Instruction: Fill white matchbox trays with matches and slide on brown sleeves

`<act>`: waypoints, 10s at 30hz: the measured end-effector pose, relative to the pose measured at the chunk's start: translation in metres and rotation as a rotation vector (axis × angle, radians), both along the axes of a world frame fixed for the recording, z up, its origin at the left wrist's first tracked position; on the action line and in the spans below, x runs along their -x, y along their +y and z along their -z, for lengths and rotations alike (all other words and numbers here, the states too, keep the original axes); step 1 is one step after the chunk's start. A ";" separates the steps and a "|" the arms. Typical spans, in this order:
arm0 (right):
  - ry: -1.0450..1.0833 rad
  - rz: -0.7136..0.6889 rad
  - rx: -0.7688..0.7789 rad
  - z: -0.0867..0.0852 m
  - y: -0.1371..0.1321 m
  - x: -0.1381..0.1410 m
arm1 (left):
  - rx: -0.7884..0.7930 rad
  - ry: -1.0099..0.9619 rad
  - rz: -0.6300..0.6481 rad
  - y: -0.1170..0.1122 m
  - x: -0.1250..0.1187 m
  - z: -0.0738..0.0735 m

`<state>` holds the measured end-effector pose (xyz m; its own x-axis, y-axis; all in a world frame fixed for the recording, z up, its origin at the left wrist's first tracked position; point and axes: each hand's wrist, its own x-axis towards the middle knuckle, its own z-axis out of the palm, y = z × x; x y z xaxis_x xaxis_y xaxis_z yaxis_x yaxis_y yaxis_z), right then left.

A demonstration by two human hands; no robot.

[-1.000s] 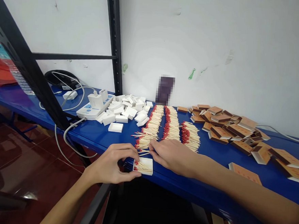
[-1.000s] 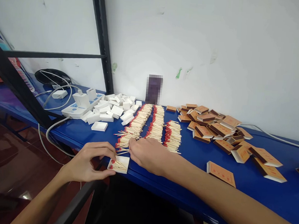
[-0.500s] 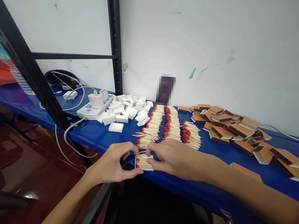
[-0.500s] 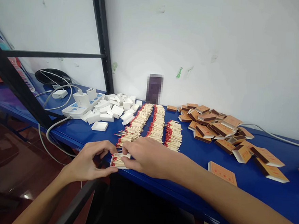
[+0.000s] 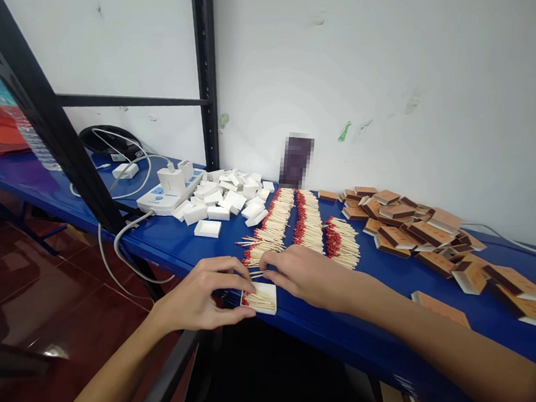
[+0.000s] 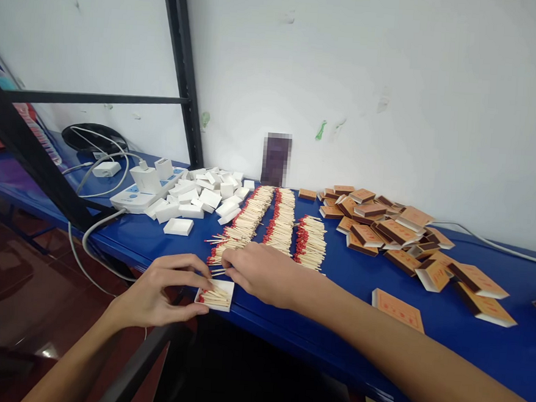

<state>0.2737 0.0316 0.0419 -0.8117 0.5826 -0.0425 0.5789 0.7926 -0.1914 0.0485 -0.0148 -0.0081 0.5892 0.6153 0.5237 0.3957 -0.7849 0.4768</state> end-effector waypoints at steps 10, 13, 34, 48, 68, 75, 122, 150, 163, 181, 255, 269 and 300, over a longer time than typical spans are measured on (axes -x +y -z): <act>-0.098 0.020 -0.011 -0.002 -0.001 -0.007 | -0.018 0.006 -0.028 -0.001 -0.001 0.000; -0.129 0.022 0.005 -0.002 -0.002 -0.010 | 0.010 0.035 -0.077 -0.002 0.000 0.000; -0.052 0.025 -0.031 -0.026 -0.007 -0.002 | 0.037 0.028 -0.157 -0.002 -0.002 0.000; -0.042 0.031 -0.090 -0.009 0.009 0.004 | 0.035 0.056 -0.165 -0.001 -0.001 -0.001; 0.113 -0.092 0.035 -0.010 0.007 0.002 | 0.057 0.066 -0.170 -0.004 0.001 0.000; 0.138 -0.105 0.026 -0.002 0.012 0.006 | 0.046 0.101 -0.186 -0.003 0.002 0.001; 0.069 0.099 -0.043 0.005 0.005 0.012 | 0.070 0.091 -0.163 -0.005 0.001 0.000; 0.063 0.064 0.045 -0.011 -0.004 -0.005 | 0.117 0.014 -0.215 -0.002 -0.005 -0.001; 0.122 -0.015 0.153 -0.010 -0.016 0.000 | 0.059 0.027 -0.209 -0.002 -0.003 0.001; 0.075 0.065 0.008 -0.002 -0.001 0.004 | 0.064 0.005 -0.074 -0.001 -0.002 -0.003; 0.141 0.078 0.116 0.001 0.007 -0.006 | 0.081 0.052 -0.174 -0.004 -0.001 -0.002; 0.152 0.089 0.232 -0.010 -0.009 0.001 | 0.067 0.036 -0.206 -0.001 -0.003 -0.003; 0.214 0.061 0.051 0.006 0.011 0.004 | 0.029 -0.008 -0.077 0.000 -0.002 -0.001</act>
